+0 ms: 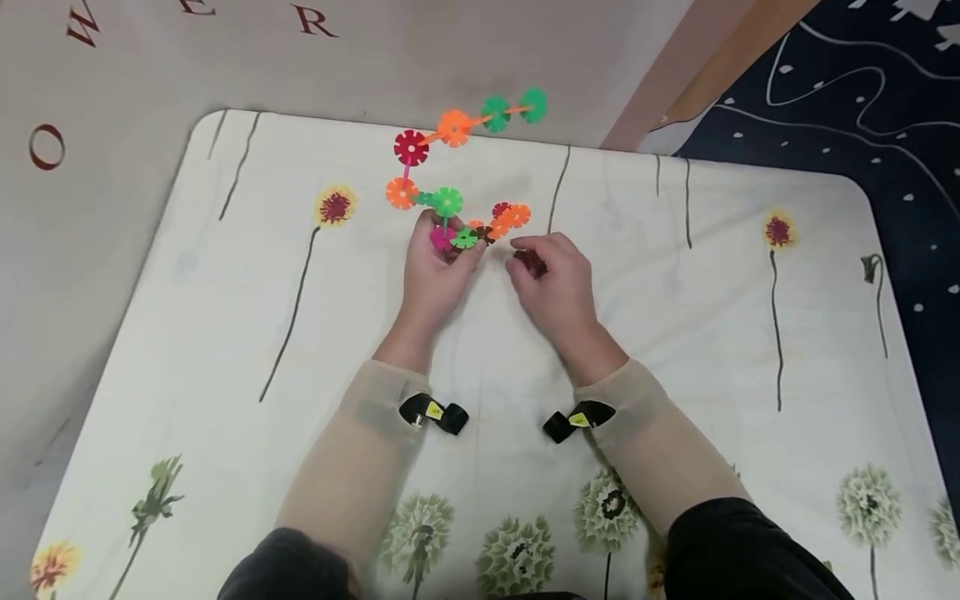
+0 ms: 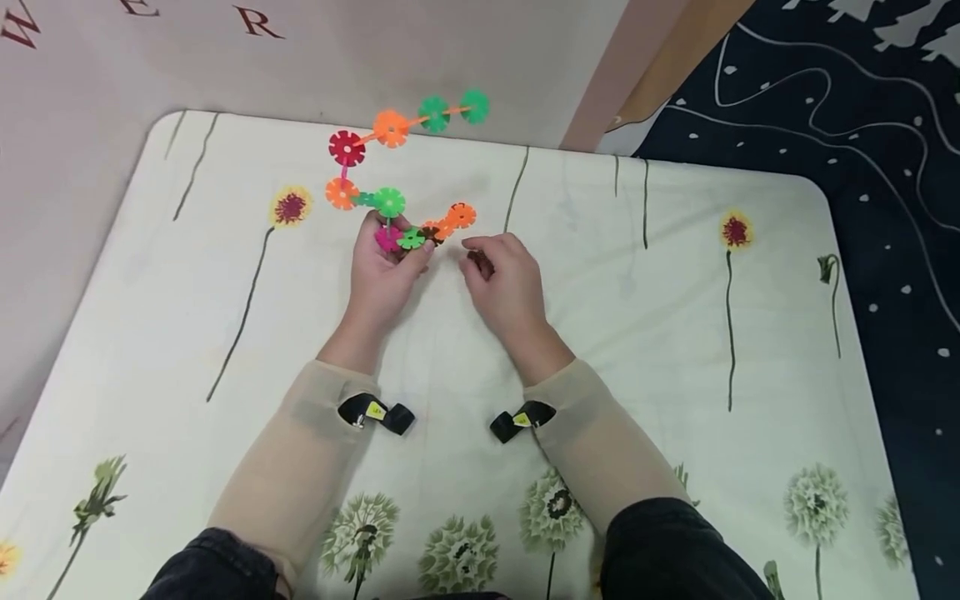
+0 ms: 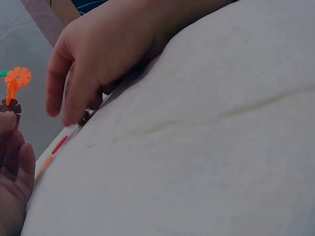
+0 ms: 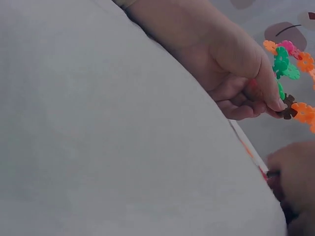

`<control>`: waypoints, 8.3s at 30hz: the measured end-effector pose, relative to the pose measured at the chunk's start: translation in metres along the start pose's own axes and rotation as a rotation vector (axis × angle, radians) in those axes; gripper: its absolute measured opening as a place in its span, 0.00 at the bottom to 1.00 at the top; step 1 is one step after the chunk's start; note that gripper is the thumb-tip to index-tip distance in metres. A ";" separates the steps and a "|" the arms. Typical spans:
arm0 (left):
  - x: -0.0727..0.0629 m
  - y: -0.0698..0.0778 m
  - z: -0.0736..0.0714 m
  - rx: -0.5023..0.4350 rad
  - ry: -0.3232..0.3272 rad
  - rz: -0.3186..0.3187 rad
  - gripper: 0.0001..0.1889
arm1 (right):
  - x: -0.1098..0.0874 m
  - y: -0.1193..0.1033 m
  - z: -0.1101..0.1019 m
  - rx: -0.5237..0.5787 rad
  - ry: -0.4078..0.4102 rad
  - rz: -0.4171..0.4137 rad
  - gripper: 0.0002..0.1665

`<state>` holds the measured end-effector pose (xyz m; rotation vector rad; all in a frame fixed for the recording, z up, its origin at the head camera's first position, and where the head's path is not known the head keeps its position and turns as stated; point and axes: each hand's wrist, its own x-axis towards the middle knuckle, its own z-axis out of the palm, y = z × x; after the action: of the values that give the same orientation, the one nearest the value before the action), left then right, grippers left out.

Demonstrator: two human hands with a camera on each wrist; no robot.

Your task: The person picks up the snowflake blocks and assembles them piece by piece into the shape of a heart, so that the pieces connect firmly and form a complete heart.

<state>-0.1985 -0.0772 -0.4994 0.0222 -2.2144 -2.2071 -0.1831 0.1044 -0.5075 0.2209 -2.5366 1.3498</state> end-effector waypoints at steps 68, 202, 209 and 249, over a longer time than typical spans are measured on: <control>-0.001 -0.001 0.002 0.243 -0.129 -0.060 0.26 | 0.013 0.005 -0.013 0.961 0.194 0.307 0.23; -0.001 0.001 0.003 0.051 -0.071 -0.009 0.21 | 0.023 0.005 -0.011 1.034 0.391 0.449 0.09; 0.001 0.001 0.004 0.056 -0.054 -0.015 0.18 | 0.024 0.004 -0.012 1.034 0.384 0.430 0.09; 0.000 0.000 0.003 0.054 -0.082 -0.021 0.20 | 0.023 0.008 -0.010 0.956 0.373 0.433 0.12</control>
<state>-0.1984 -0.0746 -0.4989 -0.0453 -2.3256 -2.1970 -0.2057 0.1163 -0.5016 -0.4003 -1.5157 2.4061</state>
